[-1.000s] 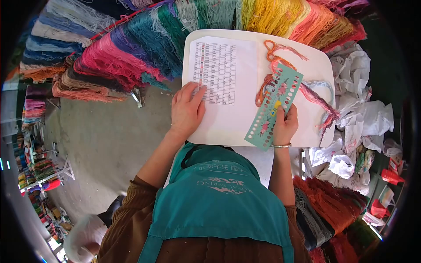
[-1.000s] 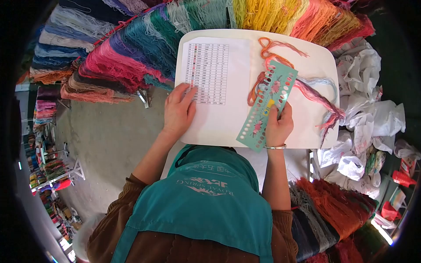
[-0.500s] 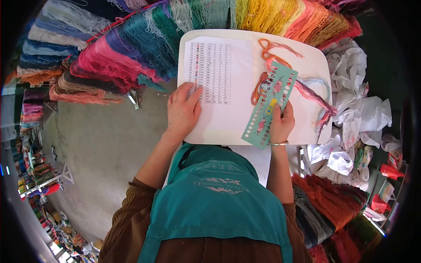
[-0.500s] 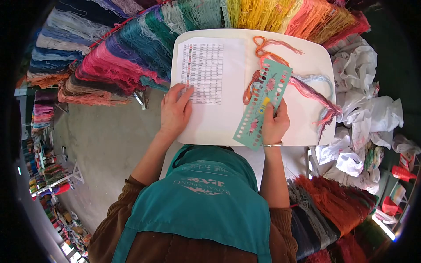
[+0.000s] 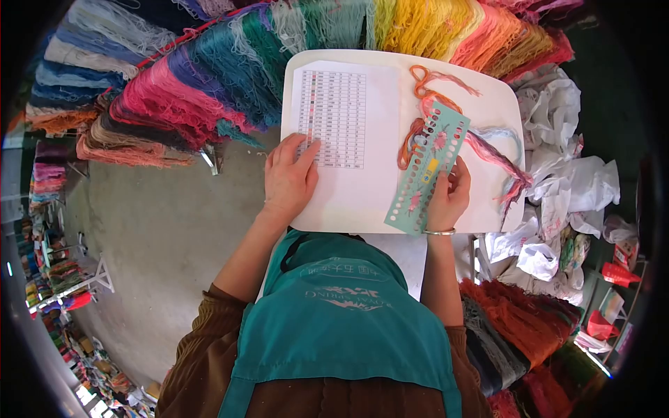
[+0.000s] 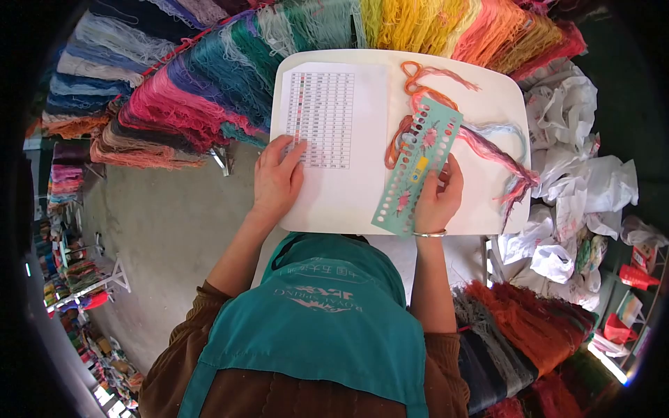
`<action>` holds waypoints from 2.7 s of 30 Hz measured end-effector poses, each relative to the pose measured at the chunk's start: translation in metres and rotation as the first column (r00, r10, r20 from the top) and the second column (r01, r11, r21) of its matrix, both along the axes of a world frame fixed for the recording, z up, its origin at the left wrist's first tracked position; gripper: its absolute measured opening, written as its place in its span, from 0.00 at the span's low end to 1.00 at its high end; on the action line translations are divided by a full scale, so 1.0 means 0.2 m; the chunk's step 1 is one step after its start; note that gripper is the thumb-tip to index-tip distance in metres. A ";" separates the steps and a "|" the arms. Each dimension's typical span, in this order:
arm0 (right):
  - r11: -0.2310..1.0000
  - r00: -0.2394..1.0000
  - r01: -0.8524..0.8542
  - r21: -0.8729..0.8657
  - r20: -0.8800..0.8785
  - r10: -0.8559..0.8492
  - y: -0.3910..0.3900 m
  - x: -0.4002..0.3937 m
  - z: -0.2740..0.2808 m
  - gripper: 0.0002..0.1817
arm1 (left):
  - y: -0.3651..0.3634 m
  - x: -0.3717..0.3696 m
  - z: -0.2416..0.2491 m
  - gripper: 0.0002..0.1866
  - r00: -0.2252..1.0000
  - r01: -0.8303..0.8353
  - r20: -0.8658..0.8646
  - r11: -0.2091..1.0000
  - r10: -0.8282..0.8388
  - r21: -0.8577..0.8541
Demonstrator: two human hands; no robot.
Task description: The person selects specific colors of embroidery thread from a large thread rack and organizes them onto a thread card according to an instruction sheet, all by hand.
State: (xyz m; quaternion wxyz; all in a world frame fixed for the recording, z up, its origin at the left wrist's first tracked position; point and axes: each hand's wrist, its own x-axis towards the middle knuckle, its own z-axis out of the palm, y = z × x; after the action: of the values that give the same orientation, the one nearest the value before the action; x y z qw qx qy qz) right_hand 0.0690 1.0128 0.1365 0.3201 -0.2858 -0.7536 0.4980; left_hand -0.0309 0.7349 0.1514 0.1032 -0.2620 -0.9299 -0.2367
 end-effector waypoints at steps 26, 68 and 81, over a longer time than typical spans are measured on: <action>0.980 0.985 -0.172 0.097 0.023 0.170 0.14 0.03 -0.12 0.18 | -0.34 -0.06 0.07 0.23 0.991 -0.047 0.134 0.978 0.020 0.205; 0.360 0.417 -0.908 0.213 0.533 0.737 -2.19 -0.60 0.08 0.15 | -2.27 -1.34 0.40 0.18 0.923 -0.097 -0.362 0.989 0.132 0.112; 0.320 0.300 -0.944 0.075 0.596 0.745 -2.23 -0.57 0.00 0.16 | -2.38 -1.35 0.44 0.24 0.969 0.036 -0.247 0.979 0.015 0.199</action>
State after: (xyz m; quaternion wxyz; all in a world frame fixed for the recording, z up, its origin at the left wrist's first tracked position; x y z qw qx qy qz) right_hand -0.0457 0.5673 0.1368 -0.1379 0.1380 -0.9223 0.3336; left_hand -0.3019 0.2585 0.2400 0.2428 -0.2826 -0.8796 -0.2957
